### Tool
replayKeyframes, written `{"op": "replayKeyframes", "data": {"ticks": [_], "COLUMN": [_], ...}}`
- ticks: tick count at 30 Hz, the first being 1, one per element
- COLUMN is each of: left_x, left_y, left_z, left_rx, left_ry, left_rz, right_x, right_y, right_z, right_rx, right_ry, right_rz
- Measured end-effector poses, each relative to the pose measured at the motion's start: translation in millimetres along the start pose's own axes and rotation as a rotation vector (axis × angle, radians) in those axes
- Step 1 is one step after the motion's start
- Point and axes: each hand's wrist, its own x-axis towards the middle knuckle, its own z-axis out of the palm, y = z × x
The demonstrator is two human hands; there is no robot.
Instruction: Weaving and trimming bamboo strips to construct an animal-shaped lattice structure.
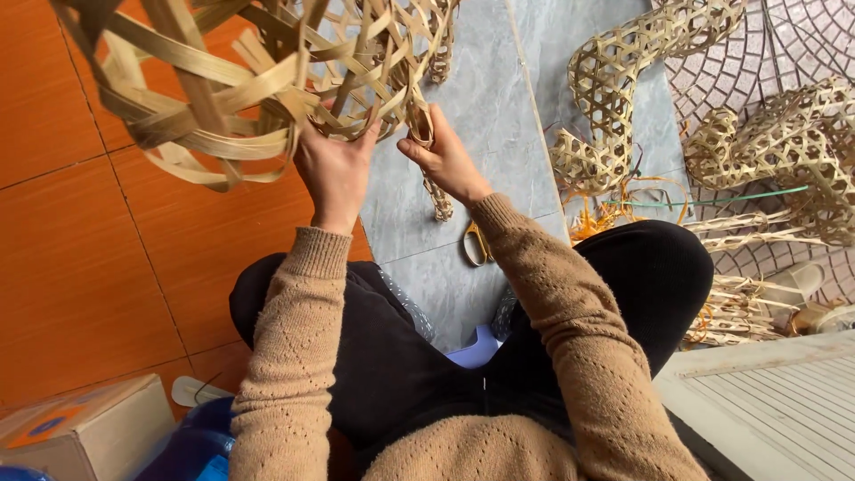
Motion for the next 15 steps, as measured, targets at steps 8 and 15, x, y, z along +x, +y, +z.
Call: {"op": "replayKeyframes", "data": {"ticks": [8,15], "left_x": [8,21], "left_y": [21,19], "left_z": [-10,-23], "left_rx": [-0.026,-0.165], "left_ry": [0.007,-0.070], "left_rz": [0.055,-0.017], "right_x": [-13,-9], "right_y": [-33,-28], "right_z": [6,-4], "right_rx": [-0.117,-0.344], "right_ry": [-0.046,0.105], "right_rz": [-0.089,-0.242]}}
